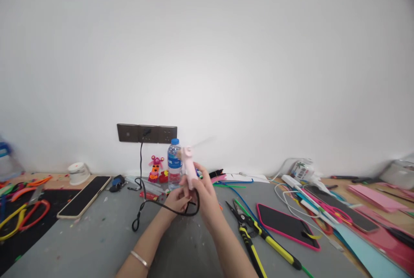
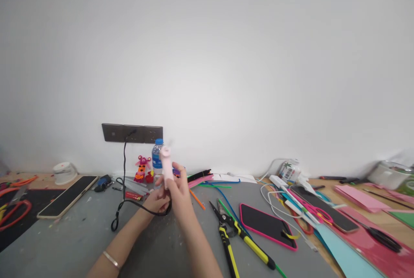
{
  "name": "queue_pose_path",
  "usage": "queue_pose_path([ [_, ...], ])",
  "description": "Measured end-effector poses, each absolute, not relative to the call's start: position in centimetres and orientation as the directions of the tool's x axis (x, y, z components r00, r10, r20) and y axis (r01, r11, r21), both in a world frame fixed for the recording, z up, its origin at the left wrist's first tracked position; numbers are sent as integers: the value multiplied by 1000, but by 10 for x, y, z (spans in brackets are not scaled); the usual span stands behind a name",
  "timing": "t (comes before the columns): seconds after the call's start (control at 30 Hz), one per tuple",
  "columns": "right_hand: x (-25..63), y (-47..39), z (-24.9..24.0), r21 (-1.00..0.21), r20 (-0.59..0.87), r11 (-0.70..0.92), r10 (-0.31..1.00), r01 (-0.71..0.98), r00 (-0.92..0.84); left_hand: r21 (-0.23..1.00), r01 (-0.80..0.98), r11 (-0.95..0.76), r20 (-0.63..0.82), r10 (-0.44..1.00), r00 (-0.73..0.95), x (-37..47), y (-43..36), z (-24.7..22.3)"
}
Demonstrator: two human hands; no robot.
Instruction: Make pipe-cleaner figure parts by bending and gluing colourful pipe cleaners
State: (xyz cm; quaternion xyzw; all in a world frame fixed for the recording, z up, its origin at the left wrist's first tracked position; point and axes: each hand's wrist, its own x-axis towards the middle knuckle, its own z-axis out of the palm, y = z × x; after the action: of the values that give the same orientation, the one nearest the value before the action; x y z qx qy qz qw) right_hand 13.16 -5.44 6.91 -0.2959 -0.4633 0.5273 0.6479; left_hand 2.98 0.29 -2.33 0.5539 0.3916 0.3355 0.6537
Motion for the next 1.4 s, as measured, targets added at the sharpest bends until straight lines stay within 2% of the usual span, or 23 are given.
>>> queue_pose_path([
  [0.2,171,-74,43,-859,282,299,954,-415,103,997,-61,42,-19,941,339,28,6,-21],
  [0.33,185,-80,14,-886,222,219,974,-409,39,997,-76,-2,23,964,266,30,4,-19],
  [0.53,186,-75,-16,-908,151,154,988,-390,38,997,-71,-41,56,972,226,28,1,-13],
  [1.07,186,-78,-14,-963,79,79,997,-259,9,990,-129,-63,87,978,189,34,-10,0],
  [1.4,190,-75,-28,-958,76,74,997,-275,5,987,-148,-64,91,979,185,35,-12,4],
])
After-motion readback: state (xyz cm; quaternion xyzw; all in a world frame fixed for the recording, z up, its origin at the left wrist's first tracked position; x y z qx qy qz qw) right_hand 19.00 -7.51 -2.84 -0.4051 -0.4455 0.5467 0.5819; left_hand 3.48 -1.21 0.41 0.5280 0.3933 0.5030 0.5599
